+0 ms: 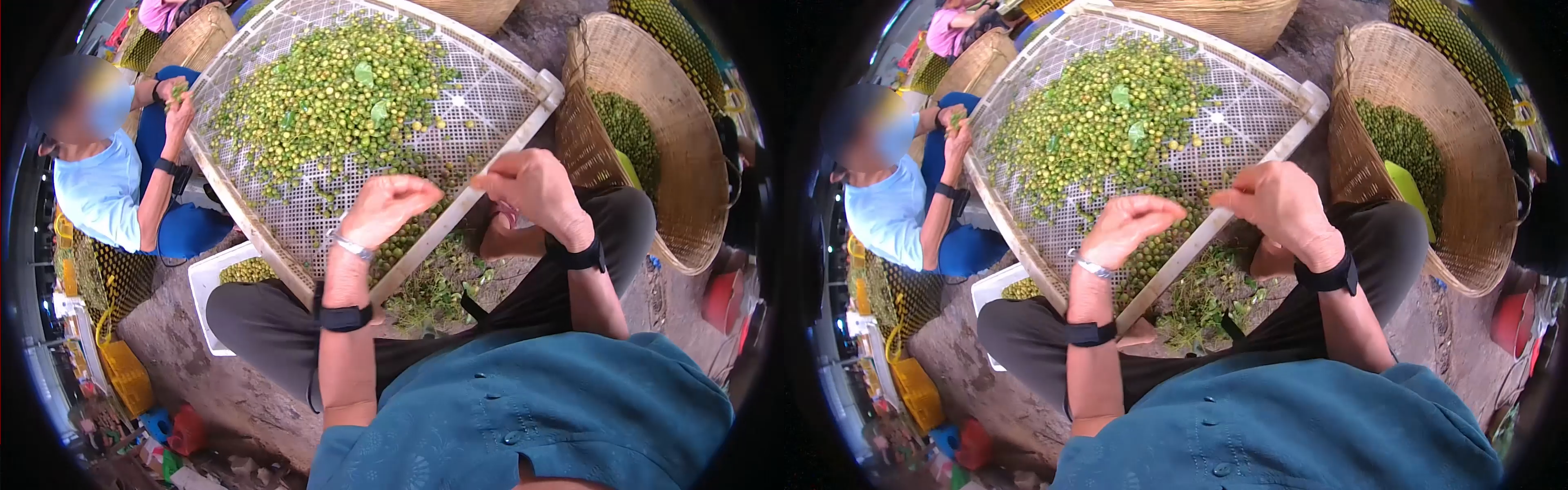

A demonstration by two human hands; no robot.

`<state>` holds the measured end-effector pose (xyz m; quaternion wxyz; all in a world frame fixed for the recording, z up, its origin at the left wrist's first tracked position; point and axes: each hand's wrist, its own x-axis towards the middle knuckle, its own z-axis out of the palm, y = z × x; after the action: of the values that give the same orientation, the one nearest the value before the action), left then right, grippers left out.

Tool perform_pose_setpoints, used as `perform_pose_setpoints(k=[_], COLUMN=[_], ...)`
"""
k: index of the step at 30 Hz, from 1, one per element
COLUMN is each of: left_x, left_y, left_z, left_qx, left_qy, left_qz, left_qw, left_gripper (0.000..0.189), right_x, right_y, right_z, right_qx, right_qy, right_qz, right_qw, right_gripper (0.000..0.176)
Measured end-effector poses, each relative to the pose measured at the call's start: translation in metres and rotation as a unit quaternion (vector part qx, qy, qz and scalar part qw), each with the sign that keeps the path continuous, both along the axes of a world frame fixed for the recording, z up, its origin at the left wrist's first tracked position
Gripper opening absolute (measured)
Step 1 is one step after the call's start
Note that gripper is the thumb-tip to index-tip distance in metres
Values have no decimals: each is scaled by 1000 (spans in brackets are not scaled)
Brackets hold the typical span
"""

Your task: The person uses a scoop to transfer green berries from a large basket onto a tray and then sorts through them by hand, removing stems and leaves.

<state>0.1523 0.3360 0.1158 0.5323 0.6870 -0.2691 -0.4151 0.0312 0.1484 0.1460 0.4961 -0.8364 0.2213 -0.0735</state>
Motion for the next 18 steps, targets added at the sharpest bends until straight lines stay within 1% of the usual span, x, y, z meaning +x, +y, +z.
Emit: perform_pose_setpoints(k=[1,2,3,4,5,6,7,8,10,11,14,15,16,18], left_x=[6,11,18,24,34,46,55,61,69,72,76,76,77,77], left_y=[7,13,18,22,22,18,15,12,4,1,-3,-4,-5,-5], left_z=[0,-1,-13,-28,-35,-42,-50,-58,-73,-81,-92,-94,-96,-100], left_qx=[118,230,262,284,284,212,139,138,87,74,52,29,30,29], left_qy=[-100,-200,-341,-474,-475,-459,-438,-435,-528,-545,-545,-551,-550,-596], left_qz=[-4,-10,52,115,109,143,178,179,129,136,151,162,166,172], left_qw=[988,952,901,826,826,851,870,871,835,824,823,818,818,784], left_gripper=[17,19,20,22,22,21,21,21,19,18,15,9,9,6], right_x=[-3,-6,-6,-7,-7,-5,-1,4,18,25,45,49,55,62], right_y=[-1,-2,-1,3,10,17,20,22,22,20,15,15,16,23], right_z=[-4,-8,-26,-27,-27,-26,-21,-18,-14,-16,-37,-52,-66,-81], right_qx=[-149,-292,-336,-333,-325,-317,-273,-274,-239,-241,-252,-265,-274,-271], right_qy=[48,98,87,91,32,-27,16,18,95,100,103,12,-81,-105], right_qz=[77,153,165,159,155,152,172,172,225,227,219,182,143,144], right_qw=[985,939,923,925,932,936,946,946,940,938,937,947,947,946], right_gripper=[11,9,15,15,20,26,27,27,27,27,25,23,22,23])
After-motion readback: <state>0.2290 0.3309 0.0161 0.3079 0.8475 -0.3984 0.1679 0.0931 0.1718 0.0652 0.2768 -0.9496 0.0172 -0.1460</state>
